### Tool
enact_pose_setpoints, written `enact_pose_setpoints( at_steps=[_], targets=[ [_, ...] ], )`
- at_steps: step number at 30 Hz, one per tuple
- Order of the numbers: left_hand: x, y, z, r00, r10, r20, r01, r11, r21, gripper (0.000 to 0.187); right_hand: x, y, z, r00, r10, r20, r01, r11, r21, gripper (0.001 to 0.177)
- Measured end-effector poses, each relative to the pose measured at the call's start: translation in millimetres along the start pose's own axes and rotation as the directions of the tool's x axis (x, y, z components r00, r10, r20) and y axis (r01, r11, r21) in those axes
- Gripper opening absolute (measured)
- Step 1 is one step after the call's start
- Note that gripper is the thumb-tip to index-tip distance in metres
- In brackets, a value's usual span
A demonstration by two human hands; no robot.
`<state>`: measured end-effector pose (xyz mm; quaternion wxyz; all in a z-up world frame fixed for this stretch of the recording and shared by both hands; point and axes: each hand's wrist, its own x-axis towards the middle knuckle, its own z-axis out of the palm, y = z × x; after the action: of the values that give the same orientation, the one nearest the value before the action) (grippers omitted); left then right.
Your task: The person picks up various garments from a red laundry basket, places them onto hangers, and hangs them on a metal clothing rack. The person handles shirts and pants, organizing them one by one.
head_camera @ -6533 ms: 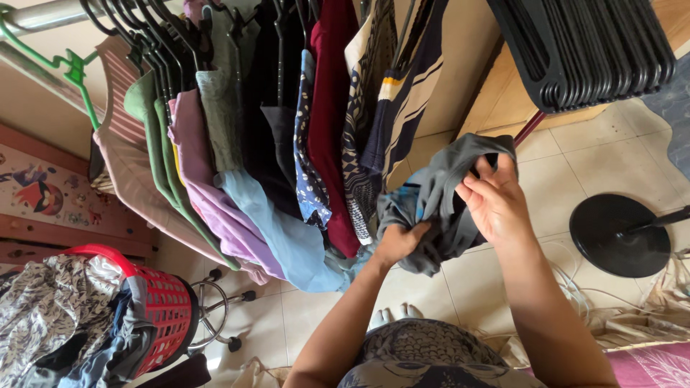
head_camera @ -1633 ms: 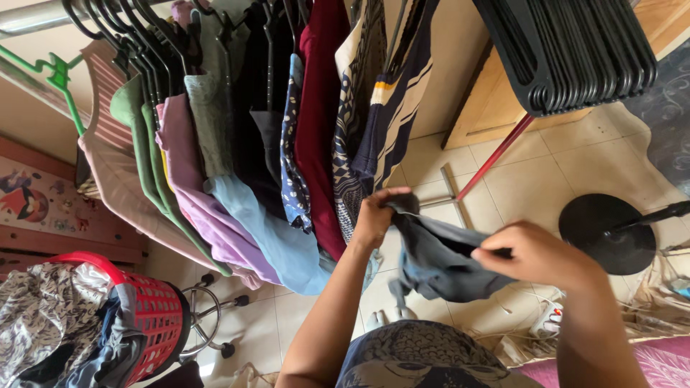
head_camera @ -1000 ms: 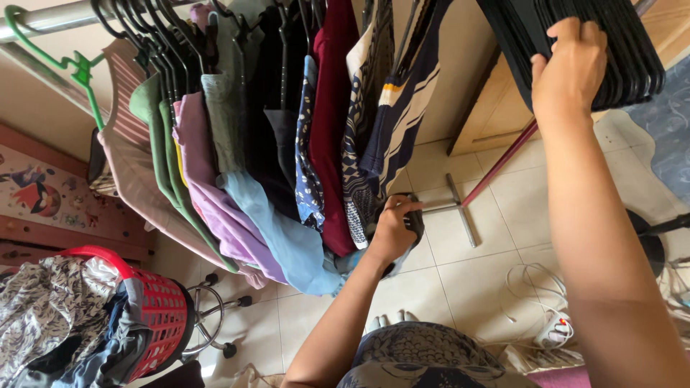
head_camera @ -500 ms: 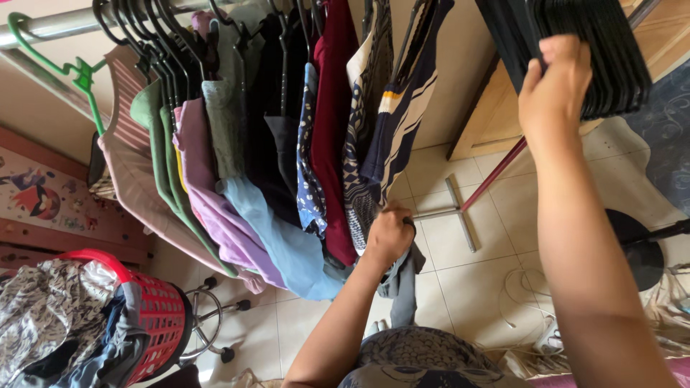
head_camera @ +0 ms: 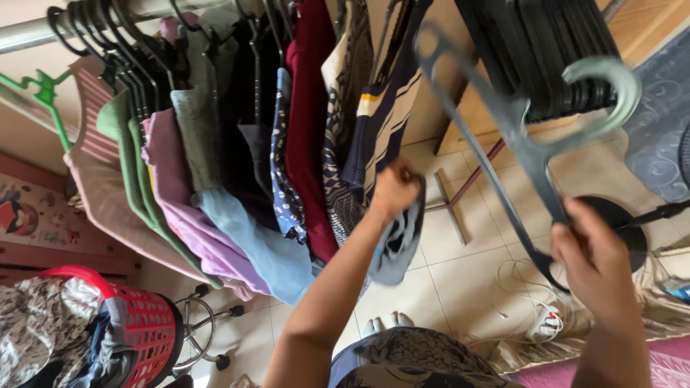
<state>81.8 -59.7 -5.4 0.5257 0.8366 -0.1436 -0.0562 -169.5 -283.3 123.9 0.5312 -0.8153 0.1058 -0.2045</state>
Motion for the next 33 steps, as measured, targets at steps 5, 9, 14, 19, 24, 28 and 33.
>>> enact_pose_setpoints(
  at_steps=[5, 9, 14, 19, 24, 28, 33],
  targets=[
    [95.3, -62.3, 40.9, 0.967, 0.030, -0.252, -0.044, 0.998, -0.050, 0.026, -48.9, 36.8, -48.9, 0.990, 0.118, 0.081, -0.115, 0.992, -0.046, 0.053],
    [142.9, -84.7, 60.6, 0.942, 0.051, -0.333, -0.109, 0.981, -0.158, 0.024, -63.9, 42.3, -70.0, 0.901, 0.425, 0.084, -0.376, 0.864, -0.334, 0.056],
    [130.0, -35.9, 36.0, 0.934, -0.154, -0.323, 0.047, 0.947, -0.317, 0.024, -61.4, 13.9, -66.2, 0.884, 0.452, 0.121, -0.383, 0.848, -0.366, 0.049],
    [97.1, 21.9, 13.2, 0.931, -0.052, -0.360, -0.009, 0.986, -0.165, 0.025, -47.3, 8.8, -33.7, 0.884, 0.459, 0.094, -0.403, 0.847, -0.347, 0.047],
    [64.7, 65.7, 0.8, 0.769, 0.431, -0.472, -0.463, 0.885, 0.053, 0.033, -23.5, 50.4, 35.4, 0.980, 0.140, 0.140, -0.126, 0.987, -0.103, 0.042],
    [37.1, 91.0, -0.4, 0.877, 0.339, -0.342, -0.380, 0.923, -0.059, 0.028, -25.5, 65.5, 111.2, 0.984, 0.176, -0.012, -0.176, 0.984, 0.015, 0.037],
    [8.3, 103.1, -14.3, 0.838, 0.500, -0.219, -0.523, 0.850, -0.062, 0.027, -34.8, 64.2, 139.5, 0.990, 0.140, -0.009, -0.136, 0.972, 0.193, 0.040]
  ],
)
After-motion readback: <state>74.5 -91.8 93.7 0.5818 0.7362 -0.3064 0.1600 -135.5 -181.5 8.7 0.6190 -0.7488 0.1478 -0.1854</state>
